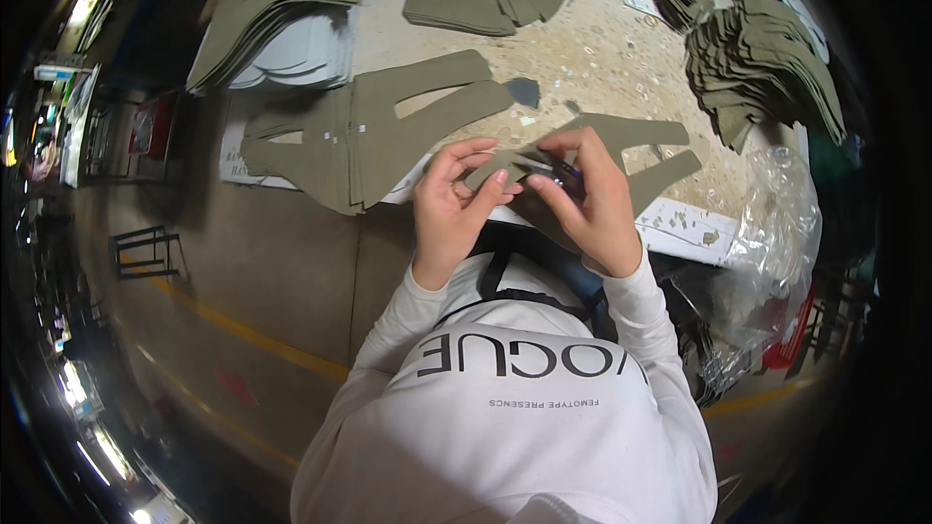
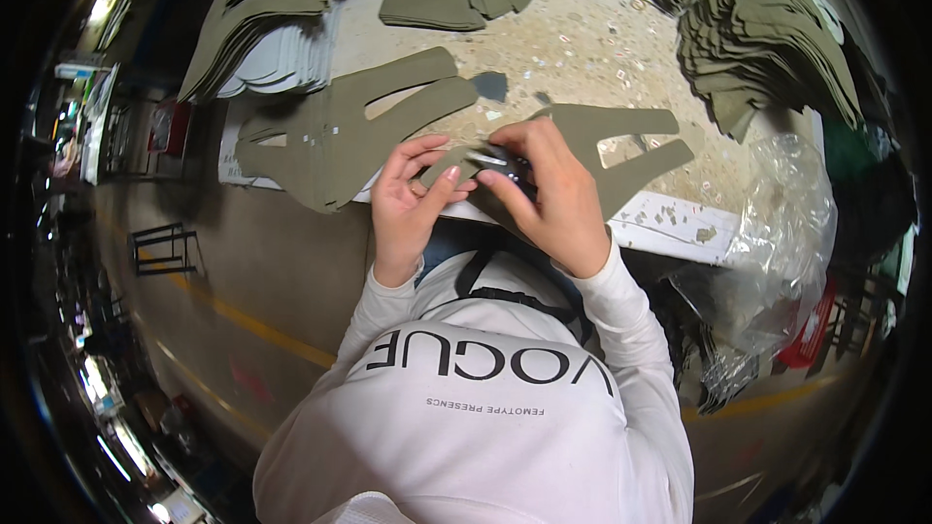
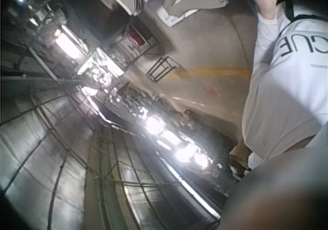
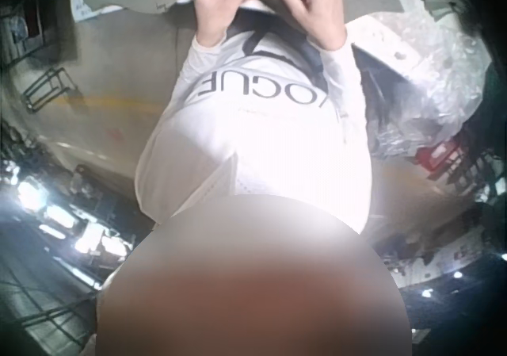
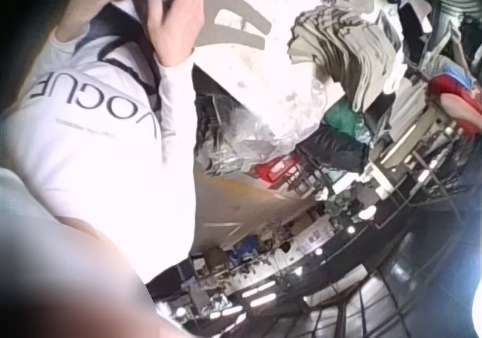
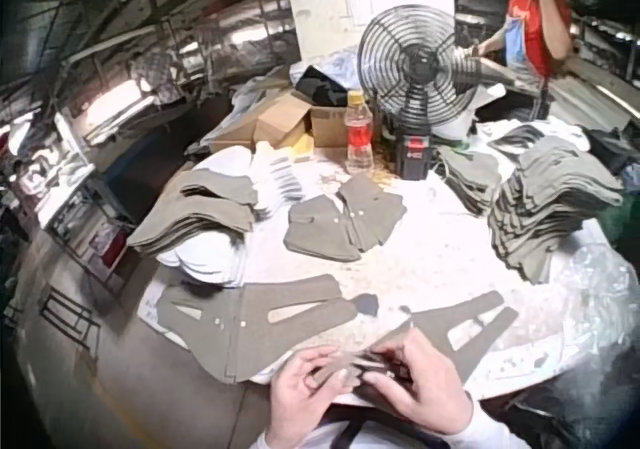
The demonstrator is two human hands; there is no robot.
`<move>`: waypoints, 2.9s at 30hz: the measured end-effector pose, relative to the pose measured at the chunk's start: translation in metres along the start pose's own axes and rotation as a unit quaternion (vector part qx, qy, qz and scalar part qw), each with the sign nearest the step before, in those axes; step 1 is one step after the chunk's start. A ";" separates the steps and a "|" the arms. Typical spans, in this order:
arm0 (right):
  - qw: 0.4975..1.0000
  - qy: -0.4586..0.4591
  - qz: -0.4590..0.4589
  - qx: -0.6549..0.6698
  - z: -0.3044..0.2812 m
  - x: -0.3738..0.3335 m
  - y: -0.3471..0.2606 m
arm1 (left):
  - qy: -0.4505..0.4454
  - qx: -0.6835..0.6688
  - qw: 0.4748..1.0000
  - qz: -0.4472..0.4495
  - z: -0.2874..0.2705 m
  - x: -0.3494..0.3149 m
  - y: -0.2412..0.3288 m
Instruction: The person repeatedly picks up olive-green fabric pieces from a pile on the table, aligns them, and stacks them into a neat pile. The person handles the pieces one at a time, occasionally adjusting their position before placing them on the stack.
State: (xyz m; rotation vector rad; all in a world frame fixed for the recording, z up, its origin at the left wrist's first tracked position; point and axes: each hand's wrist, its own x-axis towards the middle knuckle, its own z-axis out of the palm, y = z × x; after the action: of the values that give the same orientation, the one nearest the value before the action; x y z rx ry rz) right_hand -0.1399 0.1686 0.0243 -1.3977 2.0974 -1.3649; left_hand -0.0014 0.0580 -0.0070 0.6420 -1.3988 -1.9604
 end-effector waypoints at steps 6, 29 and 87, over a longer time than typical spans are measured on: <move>0.997 -0.020 -0.060 -0.035 -0.003 -0.001 0.000 | 0.002 0.013 1.000 -0.015 0.003 0.001 0.006; 0.981 0.182 -0.063 0.008 -0.024 -0.005 0.024 | 0.060 0.031 0.998 0.020 -0.008 0.015 0.021; 0.935 0.186 0.076 -0.291 -0.017 0.236 0.161 | 0.119 0.658 0.717 0.197 -0.072 0.239 0.007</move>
State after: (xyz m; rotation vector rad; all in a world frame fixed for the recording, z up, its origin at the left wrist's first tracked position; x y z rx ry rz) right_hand -0.3601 -0.0035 -0.0378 -1.1799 2.9701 -1.0484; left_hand -0.1107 -0.1650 -0.0294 0.9901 -2.3677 -0.2493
